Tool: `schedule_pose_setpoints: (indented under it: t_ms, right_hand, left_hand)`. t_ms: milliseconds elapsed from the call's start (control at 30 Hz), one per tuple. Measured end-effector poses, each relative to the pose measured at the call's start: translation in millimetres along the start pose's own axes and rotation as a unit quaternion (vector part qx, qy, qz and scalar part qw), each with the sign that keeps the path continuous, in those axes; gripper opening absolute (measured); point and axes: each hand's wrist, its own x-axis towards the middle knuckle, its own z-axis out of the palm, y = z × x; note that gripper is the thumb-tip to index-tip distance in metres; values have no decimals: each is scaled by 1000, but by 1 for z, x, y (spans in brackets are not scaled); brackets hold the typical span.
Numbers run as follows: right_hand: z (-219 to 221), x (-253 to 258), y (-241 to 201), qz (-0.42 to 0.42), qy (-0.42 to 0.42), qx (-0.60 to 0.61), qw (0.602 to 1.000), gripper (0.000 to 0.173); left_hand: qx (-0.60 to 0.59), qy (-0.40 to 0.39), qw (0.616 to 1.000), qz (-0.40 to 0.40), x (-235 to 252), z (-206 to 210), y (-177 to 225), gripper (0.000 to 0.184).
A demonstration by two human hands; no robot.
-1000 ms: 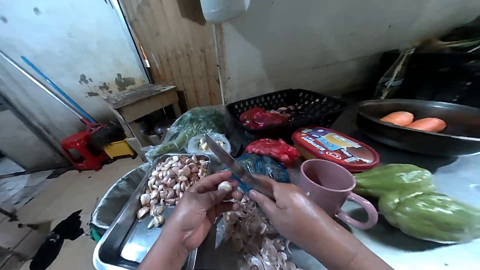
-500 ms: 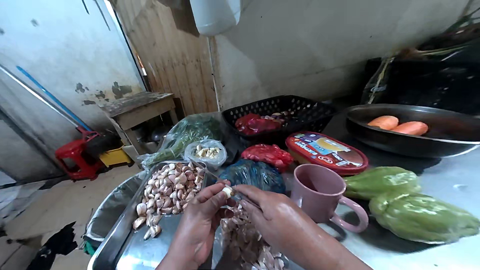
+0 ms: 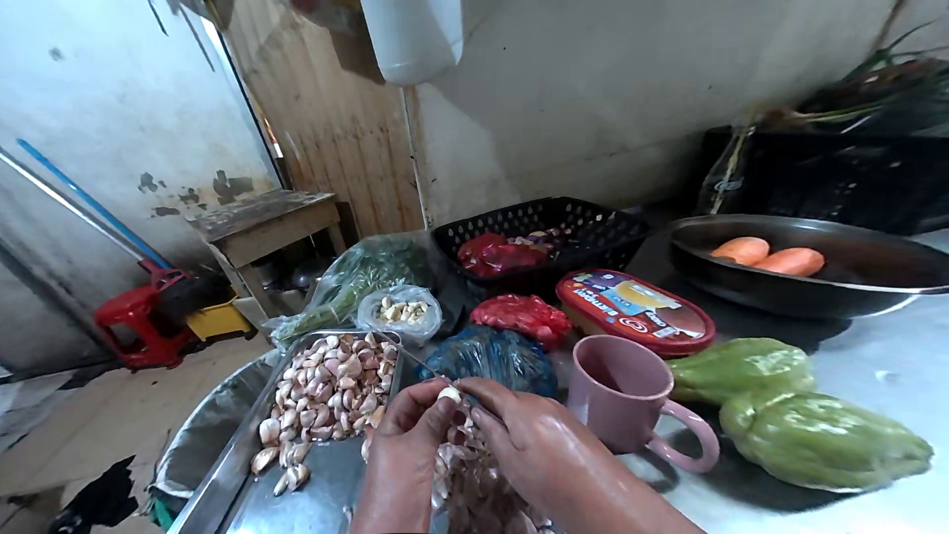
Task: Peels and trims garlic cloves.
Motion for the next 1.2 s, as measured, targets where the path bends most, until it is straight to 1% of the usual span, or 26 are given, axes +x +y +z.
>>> schedule_pose_setpoints:
  t_ms: [67,167,333,400,467,567,700,733,800,867,900,967,1000,1067,1133,1200]
  right_hand:
    - [2,0,0,-9,11,-7,1000,36]
    - [-5,1,-6,26,-32,-3,999,36]
    - [-6,2,-10,56,-48,-10,997,36]
    - [-8,2,-11,56,-50,-14,997,36]
    - [-6,0,-9,49,-35,-17,998,35]
    - [-8,0,-7,46,-21,-13,999,35]
    - [-7,0,-6,32,-17,-35,999,34]
    - [-6,-1,-5,23,-12,-44,999,34]
    - [1,-3,-2,-19,25,-59,998,37]
    - [7,-3,0,-43,37,-61,997,43]
    - [8,-3,0,-43,33,-61,997,42]
    - [8,-2,1,-34,29,-66,997,36]
    - [10,-2,3,-37,48,-71,996,32]
    - [13,-2,6,-50,79,-79,993,30]
    - [7,-2,2,-36,41,-68,996,33]
    - [2,-3,-4,-19,3,-54,998,38]
  left_hand:
    - [19,-3,1000,14,-2,0,-1,12]
    - [45,-9,998,50,-6,0,-4,13]
    - [126,-14,986,106,-10,0,-5,16]
    - [139,-16,984,110,-9,0,-4,16]
    - [136,-21,987,89,-9,0,-3,17]
    - [142,-46,988,36,-6,0,1,25]
    - [109,-62,992,-27,-5,0,7,33]
    - [97,-70,992,-35,-5,0,8,34]
    - [97,-98,990,-31,-3,-3,7,35]
    - [126,-98,987,-29,-3,-4,7,27]
    - [149,-91,984,-36,-5,-3,9,22]
    - [202,-83,974,-59,-4,-4,10,20]
    - [216,-83,971,-64,-3,-5,9,21]
    - [203,-71,975,-62,0,-5,10,20]
    - [173,-64,981,-53,0,-3,13,15]
    - [162,-64,983,-55,0,-2,15,16]
